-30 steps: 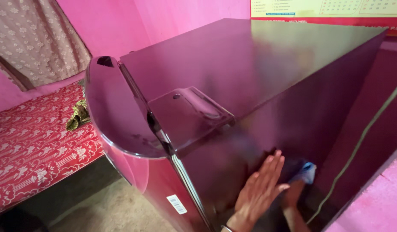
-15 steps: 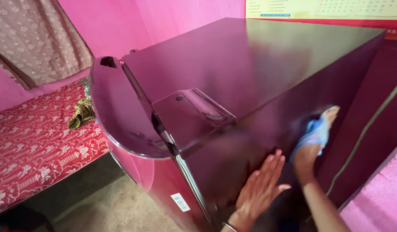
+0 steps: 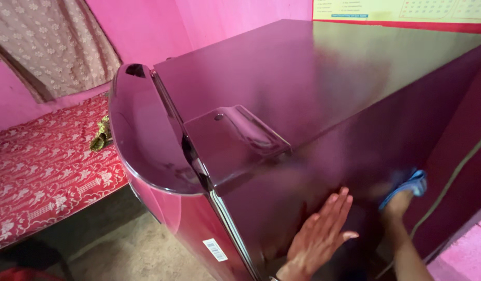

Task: The person wipes the top and front surfaces of a maroon refrigerator using a blue cloth. The person moves the cloth across the top surface, then down the front door, cleaning around stickers and the handle area.

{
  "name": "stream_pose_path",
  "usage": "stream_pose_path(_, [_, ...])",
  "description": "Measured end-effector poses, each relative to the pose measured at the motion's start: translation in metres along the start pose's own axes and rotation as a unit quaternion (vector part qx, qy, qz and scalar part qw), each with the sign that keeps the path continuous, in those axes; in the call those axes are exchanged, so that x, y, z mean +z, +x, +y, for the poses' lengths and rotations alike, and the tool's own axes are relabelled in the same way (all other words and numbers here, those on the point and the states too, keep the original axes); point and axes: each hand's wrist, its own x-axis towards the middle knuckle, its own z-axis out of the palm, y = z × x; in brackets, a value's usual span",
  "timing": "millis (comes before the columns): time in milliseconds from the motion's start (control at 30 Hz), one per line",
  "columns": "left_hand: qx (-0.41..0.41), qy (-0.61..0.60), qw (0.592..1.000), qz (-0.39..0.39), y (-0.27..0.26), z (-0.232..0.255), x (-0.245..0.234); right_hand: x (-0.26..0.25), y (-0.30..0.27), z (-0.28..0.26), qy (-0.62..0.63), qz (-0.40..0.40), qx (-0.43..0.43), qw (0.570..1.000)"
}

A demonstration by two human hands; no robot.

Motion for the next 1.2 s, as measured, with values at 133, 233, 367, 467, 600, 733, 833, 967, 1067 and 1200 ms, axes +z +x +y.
stream_pose_path(133, [-0.007, -0.003, 1.000, -0.002, -0.001, -0.002, -0.005, -0.012, -0.031, 0.006, 0.014, -0.006, 0.047, 0.999])
stream_pose_path(233, [-0.005, -0.007, 1.000, -0.007, 0.000, -0.003, -0.005, -0.004, -0.044, -0.038, 0.008, -0.027, -0.009, 1.000])
stream_pose_path(367, [-0.005, -0.008, 1.000, -0.007, 0.001, -0.001, -0.003, 0.020, -0.040, -0.126, -0.033, -0.060, -0.158, 0.985])
stream_pose_path(467, [-0.008, -0.011, 1.000, -0.005, 0.001, -0.001, -0.004, 0.037, -0.046, -0.174, -0.059, -0.108, -0.255, 0.959])
stream_pose_path(600, [-0.008, -0.011, 1.000, 0.003, 0.003, -0.003, -0.004, 0.043, -0.046, -0.175, -0.052, -0.107, -0.271, 0.955])
stream_pose_path(733, [-0.004, -0.013, 1.000, -0.001, 0.001, -0.004, -0.004, 0.026, -0.031, -0.101, -0.039, -0.077, -0.207, 0.975])
stream_pose_path(833, [-0.004, -0.013, 1.000, -0.001, 0.002, -0.004, -0.004, 0.016, -0.015, -0.036, -0.028, -0.036, -0.096, 0.994])
stream_pose_path(967, [-0.009, -0.017, 1.000, 0.000, 0.000, -0.002, -0.004, -0.002, -0.022, 0.008, -0.046, 0.029, 0.106, 0.993])
stream_pose_path(1067, [-0.010, -0.022, 1.000, -0.001, 0.001, -0.001, -0.003, -0.006, -0.037, 0.004, -0.011, -0.001, 0.154, 0.988])
stream_pose_path(1200, [-0.009, -0.030, 0.999, -0.007, -0.001, -0.001, -0.002, 0.009, -0.068, -0.052, 0.045, -0.078, 0.036, 0.995])
